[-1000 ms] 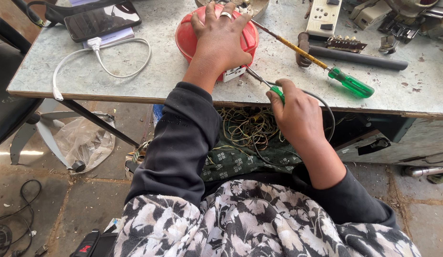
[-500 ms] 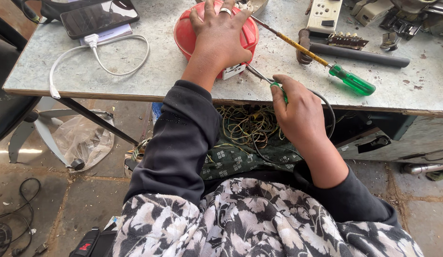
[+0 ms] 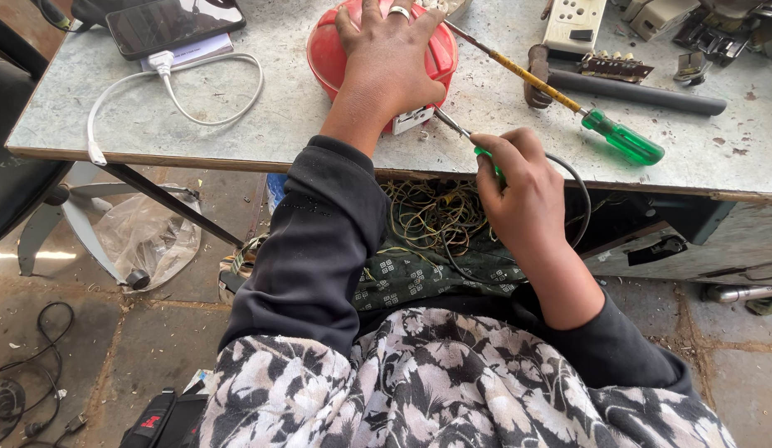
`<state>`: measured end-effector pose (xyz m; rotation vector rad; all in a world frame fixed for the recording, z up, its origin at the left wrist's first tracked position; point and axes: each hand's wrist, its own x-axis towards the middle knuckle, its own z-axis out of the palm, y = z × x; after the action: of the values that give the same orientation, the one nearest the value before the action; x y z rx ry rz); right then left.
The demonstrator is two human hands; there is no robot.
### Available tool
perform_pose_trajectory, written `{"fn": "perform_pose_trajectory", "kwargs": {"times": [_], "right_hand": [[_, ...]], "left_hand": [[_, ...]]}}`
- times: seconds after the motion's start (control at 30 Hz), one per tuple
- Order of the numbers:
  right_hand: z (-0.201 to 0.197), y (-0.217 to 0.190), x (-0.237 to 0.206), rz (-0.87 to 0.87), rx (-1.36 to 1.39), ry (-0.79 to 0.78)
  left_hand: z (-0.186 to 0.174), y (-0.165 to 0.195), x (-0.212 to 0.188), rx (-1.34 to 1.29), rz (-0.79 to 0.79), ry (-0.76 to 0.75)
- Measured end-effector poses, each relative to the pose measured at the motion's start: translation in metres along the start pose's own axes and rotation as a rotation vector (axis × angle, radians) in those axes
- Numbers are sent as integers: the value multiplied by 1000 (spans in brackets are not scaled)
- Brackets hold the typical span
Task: The person unscrews the casing of a red appliance using a screwdriver, taps the device with a hammer, and manipulates the internal wires and components by hand and with the screwdriver.
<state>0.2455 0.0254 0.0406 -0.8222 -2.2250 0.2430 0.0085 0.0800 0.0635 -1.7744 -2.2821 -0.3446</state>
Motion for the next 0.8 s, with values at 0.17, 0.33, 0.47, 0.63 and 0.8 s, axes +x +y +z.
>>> {"fn": "perform_pose_trajectory", "kwargs": {"times": [0.17, 0.33, 0.47, 0.63, 0.8], "right_hand": [[2, 7, -3, -60, -9, 72], [7, 13, -2, 9, 9, -24], [9, 13, -2, 22, -38, -54], [7, 7, -4, -25, -33, 11], [5, 4, 0, 52, 18, -21]], "left_hand": [[0, -1, 0, -11, -3, -30], [0, -1, -1, -17, 21, 44], [-1, -1, -2, -12, 15, 4], [-2, -3, -2, -22, 20, 12], [-1, -4, -2, -24, 28, 19]]}}
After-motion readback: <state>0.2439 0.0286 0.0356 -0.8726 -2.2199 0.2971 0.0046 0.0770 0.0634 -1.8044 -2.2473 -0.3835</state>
